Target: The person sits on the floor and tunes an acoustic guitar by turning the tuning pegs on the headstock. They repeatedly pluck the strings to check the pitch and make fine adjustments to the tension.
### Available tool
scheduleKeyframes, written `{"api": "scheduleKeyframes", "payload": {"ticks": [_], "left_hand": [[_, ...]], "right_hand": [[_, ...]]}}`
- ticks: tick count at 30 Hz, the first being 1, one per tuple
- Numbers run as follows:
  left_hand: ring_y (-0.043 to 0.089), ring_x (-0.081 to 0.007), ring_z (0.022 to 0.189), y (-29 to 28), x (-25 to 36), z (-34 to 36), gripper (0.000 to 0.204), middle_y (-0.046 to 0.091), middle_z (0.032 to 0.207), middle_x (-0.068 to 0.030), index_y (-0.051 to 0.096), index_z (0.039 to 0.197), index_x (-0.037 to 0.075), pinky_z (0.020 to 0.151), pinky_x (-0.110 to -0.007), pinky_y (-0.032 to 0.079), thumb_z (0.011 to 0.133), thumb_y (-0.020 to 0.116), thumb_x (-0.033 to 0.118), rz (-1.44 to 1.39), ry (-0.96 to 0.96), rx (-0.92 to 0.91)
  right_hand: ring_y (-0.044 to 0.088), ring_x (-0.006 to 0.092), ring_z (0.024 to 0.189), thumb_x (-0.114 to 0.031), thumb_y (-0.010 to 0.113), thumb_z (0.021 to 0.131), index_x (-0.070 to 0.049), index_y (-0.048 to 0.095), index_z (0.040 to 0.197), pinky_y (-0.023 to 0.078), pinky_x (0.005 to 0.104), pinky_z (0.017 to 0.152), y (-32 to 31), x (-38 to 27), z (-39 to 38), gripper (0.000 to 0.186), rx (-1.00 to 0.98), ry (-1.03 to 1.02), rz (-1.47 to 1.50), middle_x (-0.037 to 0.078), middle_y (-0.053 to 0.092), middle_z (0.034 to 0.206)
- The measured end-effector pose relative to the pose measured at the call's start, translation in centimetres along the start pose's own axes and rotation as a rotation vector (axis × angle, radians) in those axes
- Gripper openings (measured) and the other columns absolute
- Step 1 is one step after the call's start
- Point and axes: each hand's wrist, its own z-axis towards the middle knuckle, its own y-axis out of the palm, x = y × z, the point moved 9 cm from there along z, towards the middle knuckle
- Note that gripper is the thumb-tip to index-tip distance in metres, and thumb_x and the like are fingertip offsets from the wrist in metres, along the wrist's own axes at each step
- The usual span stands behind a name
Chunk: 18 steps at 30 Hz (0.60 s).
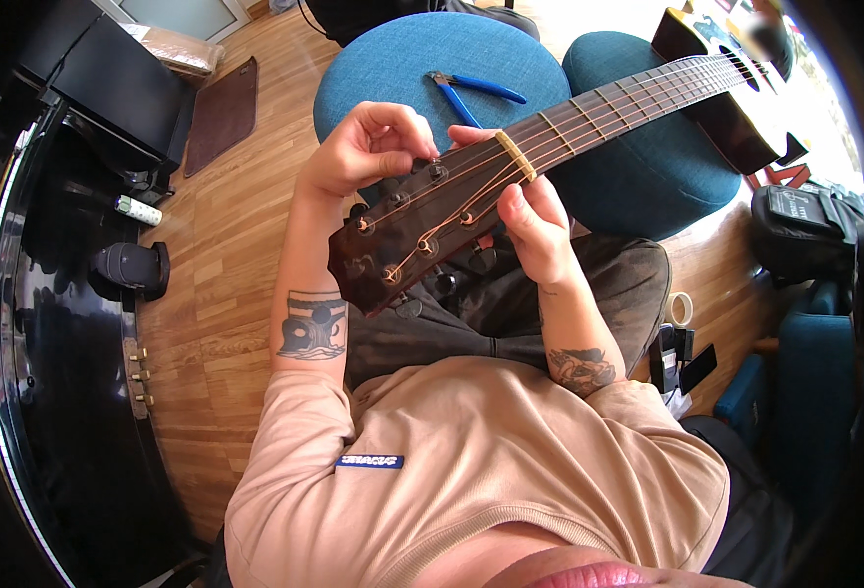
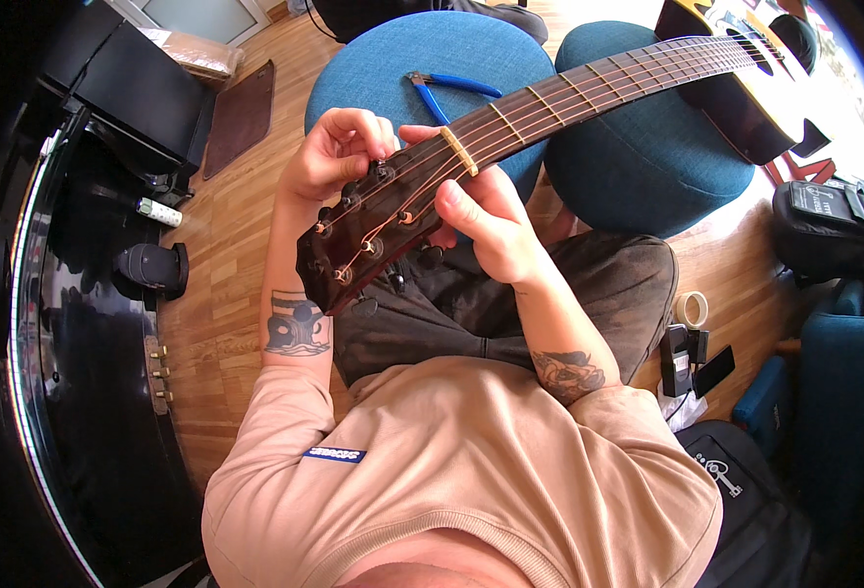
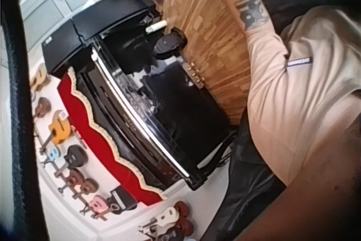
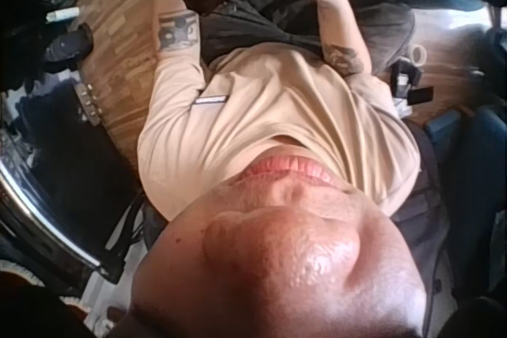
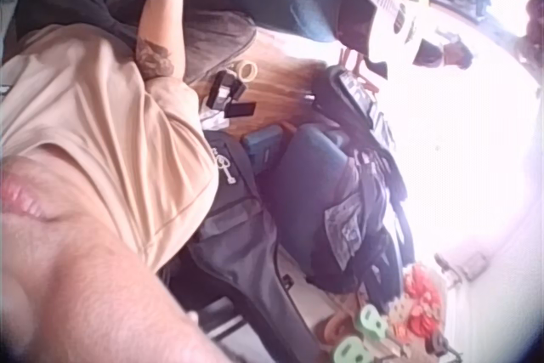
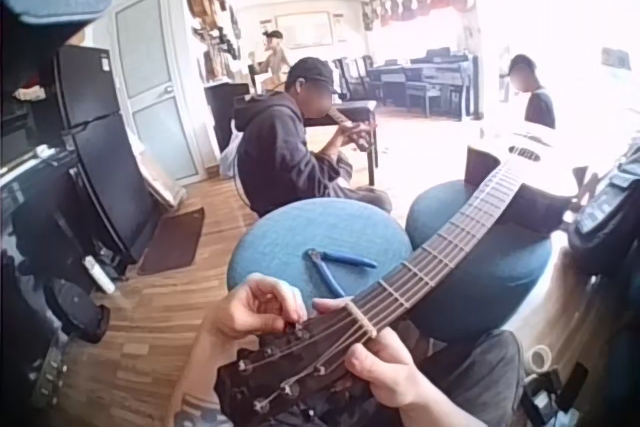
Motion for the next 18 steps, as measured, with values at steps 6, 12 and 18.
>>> {"api": "scheduleKeyframes", "payload": {"ticks": [6,12,18], "left_hand": [[0.051,-0.0015,0.07,1.0,-0.7,0.3,0.013,0.064,0.082,0.0033,0.06,0.09,0.008,0.061,-0.018,0.038,0.093,0.065,0.02,0.076,-0.31,0.088],[0.053,-0.002,0.071,0.4,-0.7,-0.6,0.013,0.064,0.082,0.0027,0.063,0.093,0.006,0.063,-0.018,0.04,0.093,0.067,0.018,0.037,-0.306,0.145],[0.055,-0.003,0.066,0.5,-0.6,-0.2,0.017,0.064,0.076,0.0023,0.07,0.088,0.002,0.056,-0.019,0.041,0.093,0.069,0.018,-0.058,-0.308,-0.028]], "right_hand": [[0.053,0.0043,0.075,-0.042,0.062,0.095,0.001,0.037,0.146,0.042,0.0182,0.059,-0.4,0.3,0.1,0.071,0.017,-0.038,-0.04,0.003,0.062,0.105],[0.053,0.0045,0.075,-0.042,0.062,0.096,0.001,0.037,0.146,0.042,0.0183,0.059,-0.4,0.2,0.1,0.071,0.036,-0.053,-0.055,0.002,0.062,0.105],[0.053,0.0047,0.076,-0.04,0.06,0.096,0.001,0.036,0.147,0.042,0.0184,0.06,-0.2,0.0,0.2,0.07,0.003,-0.05,-0.057,0.003,0.062,0.107]]}}
